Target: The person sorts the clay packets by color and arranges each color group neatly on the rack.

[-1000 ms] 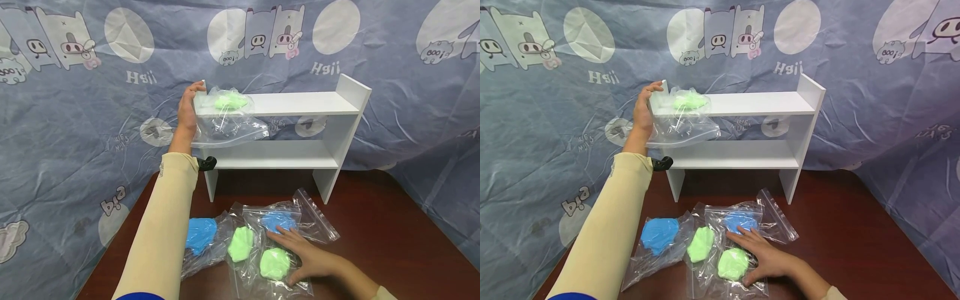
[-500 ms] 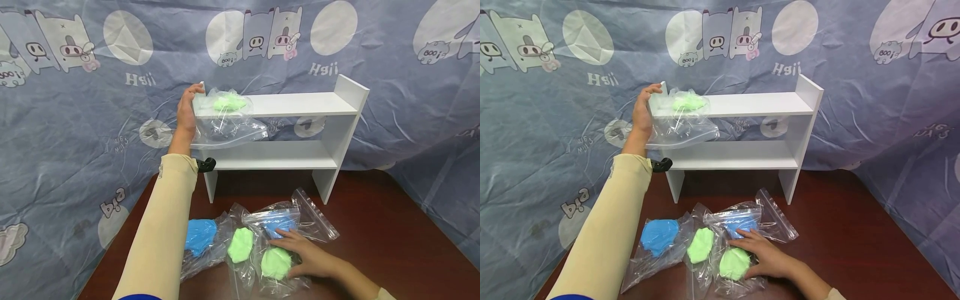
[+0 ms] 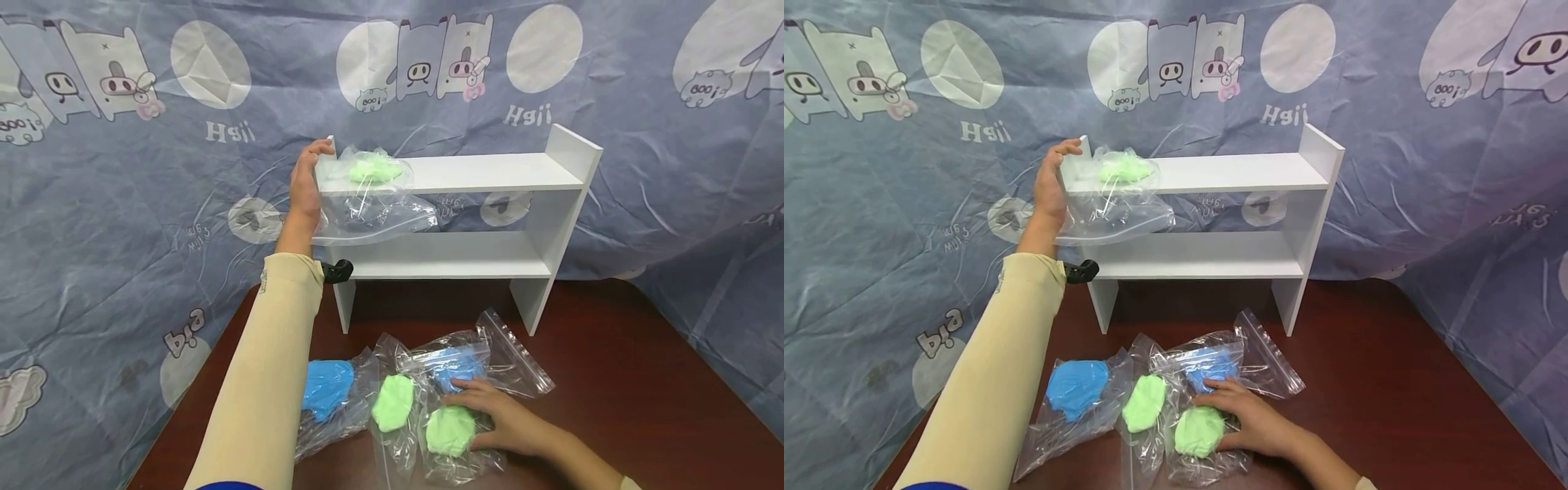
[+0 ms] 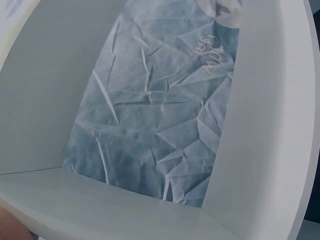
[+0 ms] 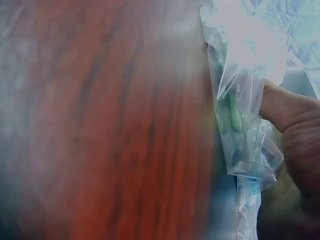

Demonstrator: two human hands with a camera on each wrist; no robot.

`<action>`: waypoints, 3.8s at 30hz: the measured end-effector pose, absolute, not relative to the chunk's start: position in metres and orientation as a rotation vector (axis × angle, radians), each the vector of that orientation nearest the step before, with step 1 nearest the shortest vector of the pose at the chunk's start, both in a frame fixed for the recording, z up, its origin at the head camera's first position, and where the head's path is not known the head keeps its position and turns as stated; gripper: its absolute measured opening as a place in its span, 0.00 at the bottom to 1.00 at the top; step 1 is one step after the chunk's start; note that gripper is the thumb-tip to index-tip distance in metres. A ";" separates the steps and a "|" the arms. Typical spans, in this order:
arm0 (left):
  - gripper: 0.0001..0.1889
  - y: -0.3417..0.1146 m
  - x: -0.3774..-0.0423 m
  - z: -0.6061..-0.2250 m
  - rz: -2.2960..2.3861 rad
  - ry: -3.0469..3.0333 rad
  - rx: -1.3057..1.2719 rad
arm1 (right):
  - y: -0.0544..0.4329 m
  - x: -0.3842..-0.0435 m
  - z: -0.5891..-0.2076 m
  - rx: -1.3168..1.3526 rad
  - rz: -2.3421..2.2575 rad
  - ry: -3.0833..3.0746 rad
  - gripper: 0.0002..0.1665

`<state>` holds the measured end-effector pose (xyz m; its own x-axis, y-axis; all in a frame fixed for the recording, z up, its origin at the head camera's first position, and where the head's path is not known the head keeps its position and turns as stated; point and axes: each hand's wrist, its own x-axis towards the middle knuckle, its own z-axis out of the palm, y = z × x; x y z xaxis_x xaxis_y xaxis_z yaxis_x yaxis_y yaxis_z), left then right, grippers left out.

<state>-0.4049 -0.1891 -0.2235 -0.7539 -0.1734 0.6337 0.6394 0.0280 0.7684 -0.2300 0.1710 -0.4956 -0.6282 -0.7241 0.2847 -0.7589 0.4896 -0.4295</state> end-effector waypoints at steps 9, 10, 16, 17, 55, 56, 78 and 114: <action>0.16 -0.188 -0.403 -0.223 -1.765 -1.722 -0.499 | 0.169 -0.226 -0.491 1.356 0.783 -2.560 0.44; 0.17 -0.189 -0.403 -0.223 -1.756 -1.730 -0.496 | 0.168 -0.225 -0.490 1.360 0.767 -2.541 0.43; 0.17 -0.189 -0.403 -0.224 -1.763 -1.742 -0.496 | 0.164 -0.221 -0.486 1.410 0.762 -2.429 0.41; 0.16 -0.189 -0.403 -0.224 -1.768 -1.735 -0.501 | 0.164 -0.221 -0.485 1.419 0.767 -2.415 0.40; 0.15 -0.188 -0.401 -0.225 -1.760 -1.720 -0.519 | 0.183 -0.228 -0.382 1.125 0.963 -2.346 0.37; 0.15 -0.188 -0.401 -0.225 -1.759 -1.723 -0.517 | 0.185 -0.229 -0.378 1.121 0.956 -2.341 0.37; 0.16 -0.189 -0.404 -0.228 -1.750 -1.716 -0.543 | 0.193 -0.239 -0.260 1.092 0.902 -2.118 0.39; 0.15 -0.188 -0.409 -0.223 -1.754 -1.688 -0.545 | 0.153 -0.330 -0.165 0.635 0.976 -2.152 0.25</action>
